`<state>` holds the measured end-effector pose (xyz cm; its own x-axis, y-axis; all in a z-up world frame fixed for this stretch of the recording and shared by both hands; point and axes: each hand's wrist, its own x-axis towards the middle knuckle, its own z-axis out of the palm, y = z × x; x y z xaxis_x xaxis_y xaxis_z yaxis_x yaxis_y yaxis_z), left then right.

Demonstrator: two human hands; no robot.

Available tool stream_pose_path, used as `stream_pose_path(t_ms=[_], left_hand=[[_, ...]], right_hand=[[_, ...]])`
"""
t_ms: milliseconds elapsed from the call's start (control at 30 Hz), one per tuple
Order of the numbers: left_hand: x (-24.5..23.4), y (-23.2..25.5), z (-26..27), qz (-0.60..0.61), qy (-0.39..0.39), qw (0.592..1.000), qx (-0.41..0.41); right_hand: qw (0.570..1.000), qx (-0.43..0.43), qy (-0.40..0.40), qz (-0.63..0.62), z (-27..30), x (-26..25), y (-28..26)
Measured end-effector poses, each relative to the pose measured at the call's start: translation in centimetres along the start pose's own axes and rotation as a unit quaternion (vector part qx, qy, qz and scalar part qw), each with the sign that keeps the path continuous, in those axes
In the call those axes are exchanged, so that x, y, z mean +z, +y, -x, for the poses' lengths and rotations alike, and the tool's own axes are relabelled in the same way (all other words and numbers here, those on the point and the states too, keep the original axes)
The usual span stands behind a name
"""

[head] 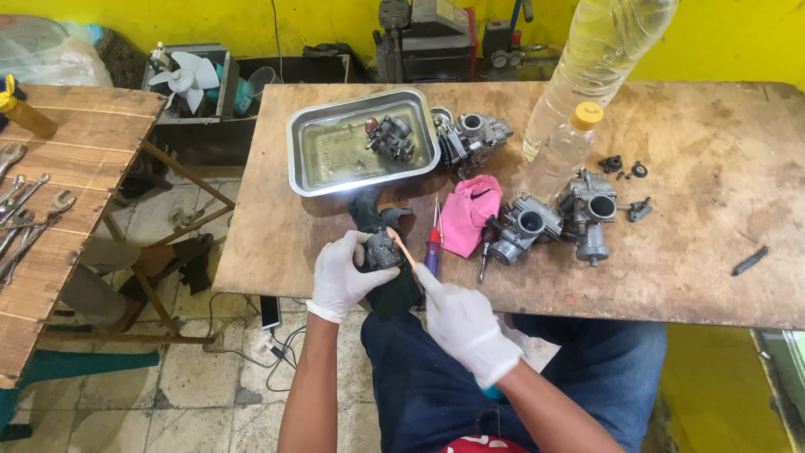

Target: The person cleans a carburetor component using a black cloth and a toothbrush. They wipe the part thoroughly and scrub it with the toothbrush, then place it into a metal tray containing liquid. Other carburetor parts and tools are visible on the wooden table.

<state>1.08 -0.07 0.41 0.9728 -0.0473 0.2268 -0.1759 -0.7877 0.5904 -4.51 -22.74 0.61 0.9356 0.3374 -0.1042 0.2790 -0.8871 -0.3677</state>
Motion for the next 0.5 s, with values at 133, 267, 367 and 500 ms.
stream_pose_path(t_ms=[133,267,367,500], left_hand=[[-0.2,0.3,0.0,0.014,0.004,1.0,0.002],[-0.3,0.1,0.0,0.014,-0.002,1.0,-0.003],[0.2,0.1,0.3,0.015,-0.003,1.0,0.0],[-0.2,0.5,0.3,0.019,0.001,1.0,-0.018]], right_hand=[[0.998,-0.03,0.042,0.026,0.2,0.4,-0.1],[0.997,-0.043,0.044,0.053,3.8,0.8,1.2],[0.996,-0.043,0.052,0.058,3.0,1.7,1.6],[1.0,-0.019,0.004,0.004,2.3,0.3,1.0]])
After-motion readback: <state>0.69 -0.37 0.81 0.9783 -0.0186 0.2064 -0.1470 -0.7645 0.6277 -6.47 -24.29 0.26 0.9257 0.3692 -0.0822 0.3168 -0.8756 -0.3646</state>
